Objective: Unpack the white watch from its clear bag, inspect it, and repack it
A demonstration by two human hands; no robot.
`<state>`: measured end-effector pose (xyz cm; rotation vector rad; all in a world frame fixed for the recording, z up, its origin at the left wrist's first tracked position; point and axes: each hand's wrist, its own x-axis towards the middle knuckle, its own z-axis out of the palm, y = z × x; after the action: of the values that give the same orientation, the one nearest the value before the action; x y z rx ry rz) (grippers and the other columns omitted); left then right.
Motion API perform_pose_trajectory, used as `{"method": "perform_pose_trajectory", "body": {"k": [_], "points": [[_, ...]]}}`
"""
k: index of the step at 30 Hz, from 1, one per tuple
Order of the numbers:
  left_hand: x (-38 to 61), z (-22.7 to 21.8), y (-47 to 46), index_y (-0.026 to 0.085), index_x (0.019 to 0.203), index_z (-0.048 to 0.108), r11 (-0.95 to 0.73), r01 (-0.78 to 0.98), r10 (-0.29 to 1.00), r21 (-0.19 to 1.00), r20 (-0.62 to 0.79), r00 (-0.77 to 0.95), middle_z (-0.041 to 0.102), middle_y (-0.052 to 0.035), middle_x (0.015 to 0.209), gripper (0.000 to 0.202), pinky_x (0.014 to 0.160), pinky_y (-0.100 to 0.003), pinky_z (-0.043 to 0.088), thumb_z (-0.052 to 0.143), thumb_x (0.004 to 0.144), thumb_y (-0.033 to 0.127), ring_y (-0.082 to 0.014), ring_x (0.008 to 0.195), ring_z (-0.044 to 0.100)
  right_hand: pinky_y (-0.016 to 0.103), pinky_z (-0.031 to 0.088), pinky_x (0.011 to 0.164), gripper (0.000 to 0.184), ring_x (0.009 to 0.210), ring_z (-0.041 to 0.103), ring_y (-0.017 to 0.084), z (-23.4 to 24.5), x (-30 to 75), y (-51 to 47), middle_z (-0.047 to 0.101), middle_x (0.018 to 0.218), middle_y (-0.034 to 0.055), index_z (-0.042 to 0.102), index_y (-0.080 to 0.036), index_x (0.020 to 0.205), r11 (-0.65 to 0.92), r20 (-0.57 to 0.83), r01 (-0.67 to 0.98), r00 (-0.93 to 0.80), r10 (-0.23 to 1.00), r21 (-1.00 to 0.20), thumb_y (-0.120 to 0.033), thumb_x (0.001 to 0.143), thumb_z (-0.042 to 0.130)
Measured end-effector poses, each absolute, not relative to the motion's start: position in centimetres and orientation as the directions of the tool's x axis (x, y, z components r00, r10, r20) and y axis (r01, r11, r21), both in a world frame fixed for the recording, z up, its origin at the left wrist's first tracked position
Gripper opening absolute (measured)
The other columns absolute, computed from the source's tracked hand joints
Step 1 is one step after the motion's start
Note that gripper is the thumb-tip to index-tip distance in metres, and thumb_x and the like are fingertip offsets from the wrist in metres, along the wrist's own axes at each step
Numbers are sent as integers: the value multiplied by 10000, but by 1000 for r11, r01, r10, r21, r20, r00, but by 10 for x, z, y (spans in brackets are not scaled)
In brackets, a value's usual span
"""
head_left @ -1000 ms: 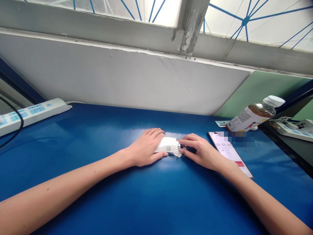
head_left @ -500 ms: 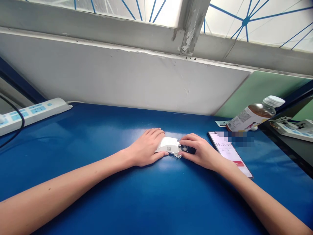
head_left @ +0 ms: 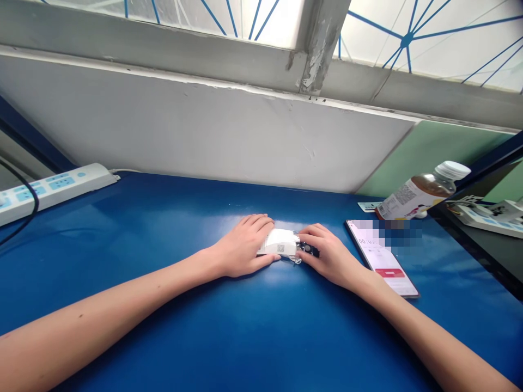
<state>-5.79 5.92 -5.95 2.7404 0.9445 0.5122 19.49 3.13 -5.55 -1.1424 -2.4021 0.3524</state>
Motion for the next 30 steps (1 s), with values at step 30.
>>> {"method": "perform_pose_trajectory", "body": {"k": [30], "points": [[-57,-57,58,141,1309,495,-785,560,617,263,258,743,564,-167,1333,541,1109,-500,364,598,909,490,-353,1296,475,447,546,811,148,969,599,277,-50,199,31,663,1059,114,622,-203,1082,644,242,697,-597,765,-316,-217,955,548]]}}
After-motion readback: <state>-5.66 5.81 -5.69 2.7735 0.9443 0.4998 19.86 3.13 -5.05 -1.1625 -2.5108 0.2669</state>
